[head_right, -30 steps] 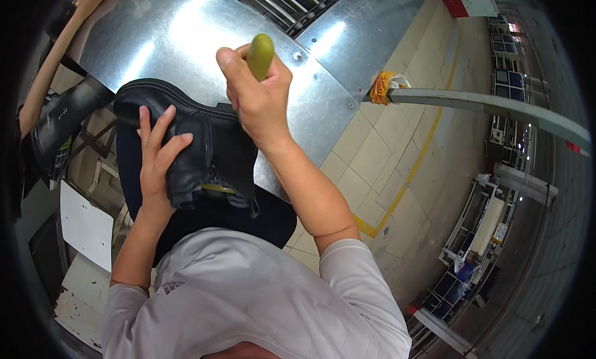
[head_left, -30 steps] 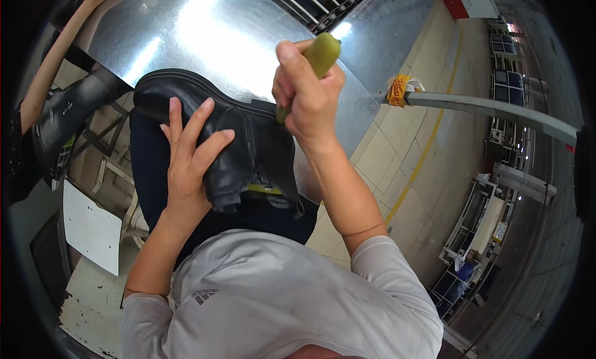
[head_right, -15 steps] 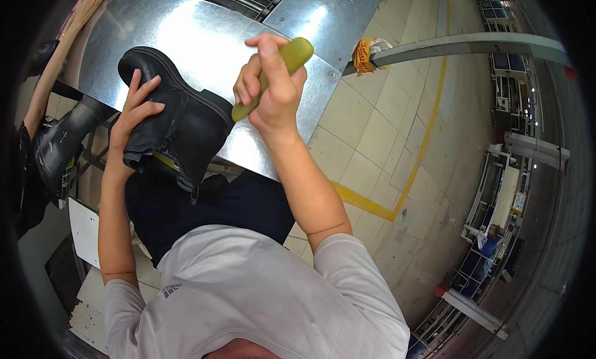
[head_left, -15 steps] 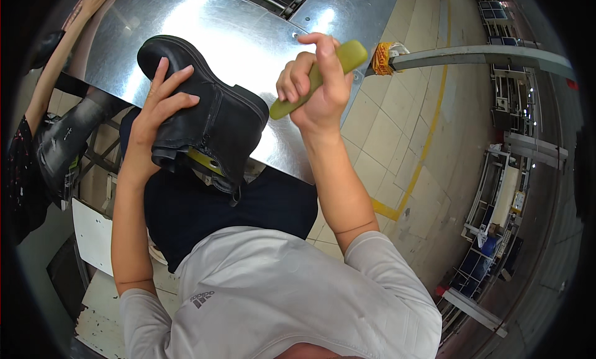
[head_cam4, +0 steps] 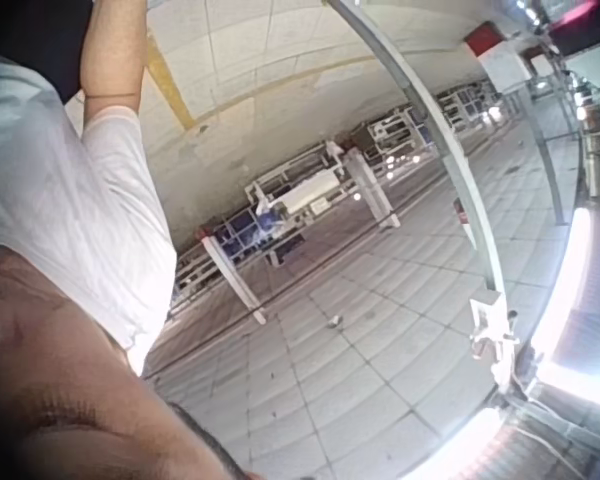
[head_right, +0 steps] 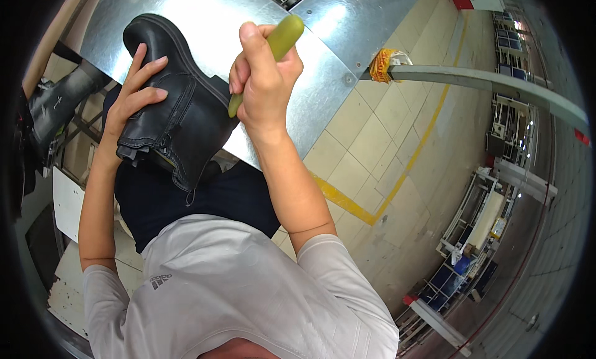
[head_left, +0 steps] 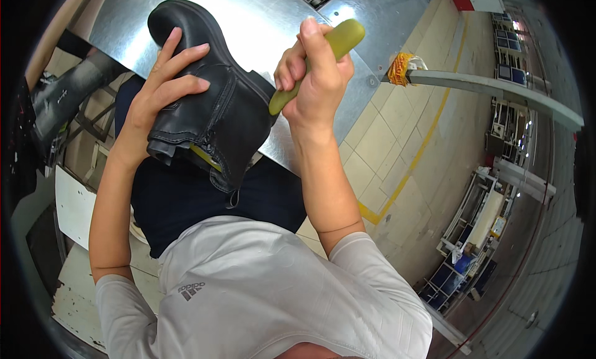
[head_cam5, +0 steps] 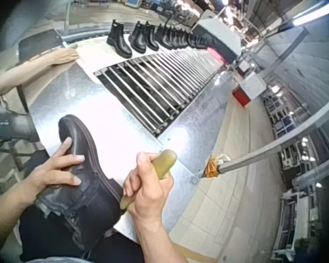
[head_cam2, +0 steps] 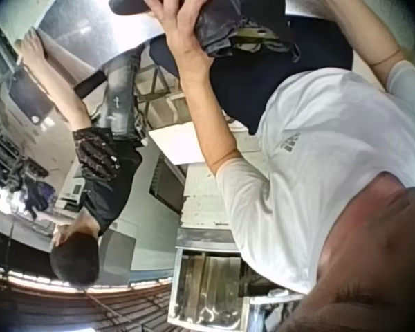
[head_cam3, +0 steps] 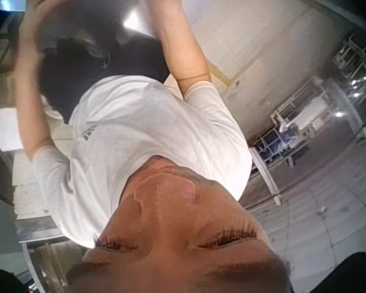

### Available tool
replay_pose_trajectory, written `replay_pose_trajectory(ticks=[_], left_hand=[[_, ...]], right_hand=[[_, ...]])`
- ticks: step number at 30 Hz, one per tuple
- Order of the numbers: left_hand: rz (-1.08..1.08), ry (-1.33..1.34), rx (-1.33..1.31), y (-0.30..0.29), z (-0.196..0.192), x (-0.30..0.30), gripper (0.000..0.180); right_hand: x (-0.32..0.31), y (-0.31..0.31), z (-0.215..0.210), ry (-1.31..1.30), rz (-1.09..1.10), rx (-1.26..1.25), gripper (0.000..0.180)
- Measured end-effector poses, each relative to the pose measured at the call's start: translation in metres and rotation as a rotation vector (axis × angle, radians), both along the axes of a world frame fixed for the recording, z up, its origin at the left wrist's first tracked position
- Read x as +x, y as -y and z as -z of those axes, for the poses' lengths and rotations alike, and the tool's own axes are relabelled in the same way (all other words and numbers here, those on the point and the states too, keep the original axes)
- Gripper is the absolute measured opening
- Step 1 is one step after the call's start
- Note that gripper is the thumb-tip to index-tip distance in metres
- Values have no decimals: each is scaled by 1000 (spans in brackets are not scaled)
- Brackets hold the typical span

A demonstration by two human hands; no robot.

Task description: Polish a series of black boots on a conveyor belt using a handheld tool.

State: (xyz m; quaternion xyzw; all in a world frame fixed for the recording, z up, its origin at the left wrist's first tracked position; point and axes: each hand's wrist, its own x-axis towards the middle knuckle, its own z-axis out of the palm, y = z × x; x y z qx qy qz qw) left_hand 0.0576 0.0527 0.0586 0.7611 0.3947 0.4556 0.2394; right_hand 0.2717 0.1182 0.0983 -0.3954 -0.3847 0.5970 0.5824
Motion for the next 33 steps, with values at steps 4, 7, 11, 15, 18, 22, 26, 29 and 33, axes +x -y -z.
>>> replay_pose_trajectory(ticks=[4, 7, 11, 15, 18, 22, 26, 29, 33], left_hand=[[-13, 2, -28, 2, -2, 1, 41], [12, -37, -56, 2, -1, 1, 33], [12, -42, -31, 0, 3, 2, 37], [2, 2, -37, 0, 2, 6, 42], [-14, -35, -39, 2, 1, 9, 47], [-16, 11, -32, 3, 3, 9, 49], [-29, 16, -34, 10, 11, 8, 48], [-39, 38, -14, 15, 17, 7, 46], [-22, 62, -7, 15, 14, 8, 42]], right_hand=[[-18, -9, -5, 103, -31, 39, 25], [-27, -13, -3, 165, -33, 87, 25], [-40, -24, 6, 94, -18, 185, 23], [-25, -30, 4, -62, -25, 166, 25], [7, -19, -7, -105, 7, 125, 28], [16, 5, -2, -106, -22, 138, 23], [11, 13, 0, 45, 11, 98, 21], [-2, 15, -5, 105, 17, 95, 18], [-14, 14, -7, 218, 7, 103, 21]])
